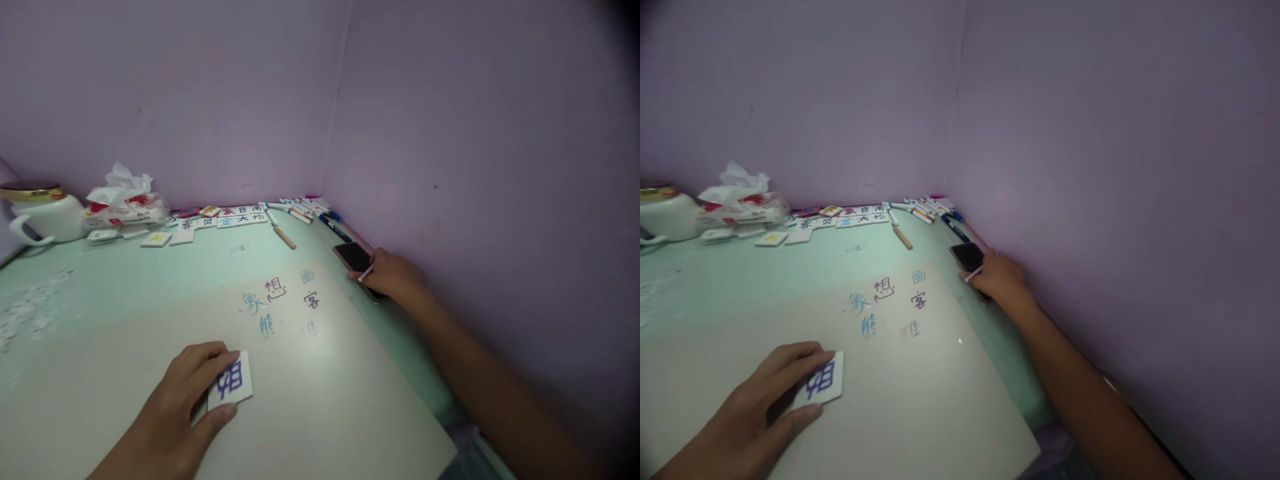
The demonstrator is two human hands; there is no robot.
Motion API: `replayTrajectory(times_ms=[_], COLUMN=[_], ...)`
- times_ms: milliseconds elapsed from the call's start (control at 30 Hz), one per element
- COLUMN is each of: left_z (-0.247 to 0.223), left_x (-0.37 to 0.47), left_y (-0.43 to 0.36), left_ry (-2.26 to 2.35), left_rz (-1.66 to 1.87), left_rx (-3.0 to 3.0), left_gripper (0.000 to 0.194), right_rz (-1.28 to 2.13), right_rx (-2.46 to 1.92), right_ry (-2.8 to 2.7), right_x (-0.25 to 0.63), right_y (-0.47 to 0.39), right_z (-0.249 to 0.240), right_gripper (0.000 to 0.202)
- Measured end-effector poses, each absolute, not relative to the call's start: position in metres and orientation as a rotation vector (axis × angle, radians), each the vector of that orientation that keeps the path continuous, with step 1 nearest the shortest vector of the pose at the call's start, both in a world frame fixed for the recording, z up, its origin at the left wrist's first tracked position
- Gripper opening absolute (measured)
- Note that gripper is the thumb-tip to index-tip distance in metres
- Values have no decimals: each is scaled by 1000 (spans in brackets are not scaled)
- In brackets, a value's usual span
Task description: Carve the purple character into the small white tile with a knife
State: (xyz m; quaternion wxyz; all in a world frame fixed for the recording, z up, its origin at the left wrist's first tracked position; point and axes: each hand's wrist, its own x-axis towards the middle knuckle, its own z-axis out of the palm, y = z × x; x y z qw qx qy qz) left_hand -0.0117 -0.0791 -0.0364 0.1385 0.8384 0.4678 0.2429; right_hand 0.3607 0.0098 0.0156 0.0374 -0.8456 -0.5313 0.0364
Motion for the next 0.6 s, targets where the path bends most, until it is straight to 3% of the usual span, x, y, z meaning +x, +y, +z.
replayTrajectory(times_ms=[600], left_z=[-38], left_x=[-13], left_y=[-80], left_ry=[1400], left_rz=[683], left_rx=[2403], left_gripper=[38], right_rz=[68], right_rx=[-2530], right_ry=[-1730], right_x=[357], right_y=[13], right_z=[16], right_gripper=[68])
